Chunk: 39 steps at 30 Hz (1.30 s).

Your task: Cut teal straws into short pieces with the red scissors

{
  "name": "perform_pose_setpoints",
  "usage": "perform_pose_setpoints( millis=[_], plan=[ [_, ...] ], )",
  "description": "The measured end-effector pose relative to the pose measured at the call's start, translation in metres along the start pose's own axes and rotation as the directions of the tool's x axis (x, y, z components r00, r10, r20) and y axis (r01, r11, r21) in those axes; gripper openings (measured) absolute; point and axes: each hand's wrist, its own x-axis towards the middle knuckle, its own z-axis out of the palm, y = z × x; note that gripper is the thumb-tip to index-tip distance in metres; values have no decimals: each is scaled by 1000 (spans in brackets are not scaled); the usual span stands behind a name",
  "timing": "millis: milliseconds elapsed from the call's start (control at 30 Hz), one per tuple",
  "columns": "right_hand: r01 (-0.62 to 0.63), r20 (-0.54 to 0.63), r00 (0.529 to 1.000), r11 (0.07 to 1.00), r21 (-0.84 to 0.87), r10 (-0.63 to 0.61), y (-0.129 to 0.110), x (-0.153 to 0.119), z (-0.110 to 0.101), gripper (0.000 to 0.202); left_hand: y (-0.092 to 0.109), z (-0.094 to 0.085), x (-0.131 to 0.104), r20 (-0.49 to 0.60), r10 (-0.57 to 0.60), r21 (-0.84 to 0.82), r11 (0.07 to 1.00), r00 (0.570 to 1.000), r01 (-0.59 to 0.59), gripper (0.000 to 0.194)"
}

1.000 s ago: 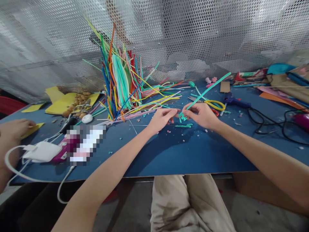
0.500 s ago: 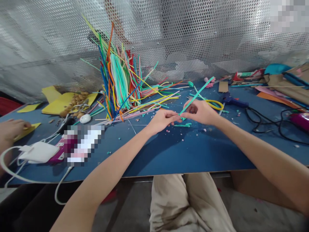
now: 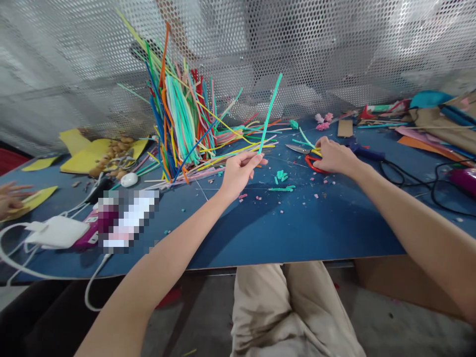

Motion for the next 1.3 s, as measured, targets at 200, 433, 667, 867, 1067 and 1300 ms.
perform_pose_setpoints(
  millis=[200,433,667,867,1067,1300],
  plan=[
    [35,-166,986,994,105,-17,8,3,-12,48,-1,-1,2,-47,6,60,998,999,-3,34],
    [3,-113,990,800,600,82,-6,-8,-32,50,2,-2,1,-93,26,45,999,995,-22,33],
    [51,120,961,591,805,-247,-45,-31,-34,43,3,-5,2,-155,33,79,997,987,-21,36],
    [68,166,928,588,806,-334,-68,-43,-31,40,7,-5,0,-33,6,76,997,999,-3,35],
    [91,209,891,610,787,-403,-71,-47,-30,42,9,-6,-1,108,-13,74,997,994,5,32],
    [92,257,845,601,794,-469,-76,-54,-34,46,12,-11,-1,194,3,88,996,981,-21,30]
  ],
)
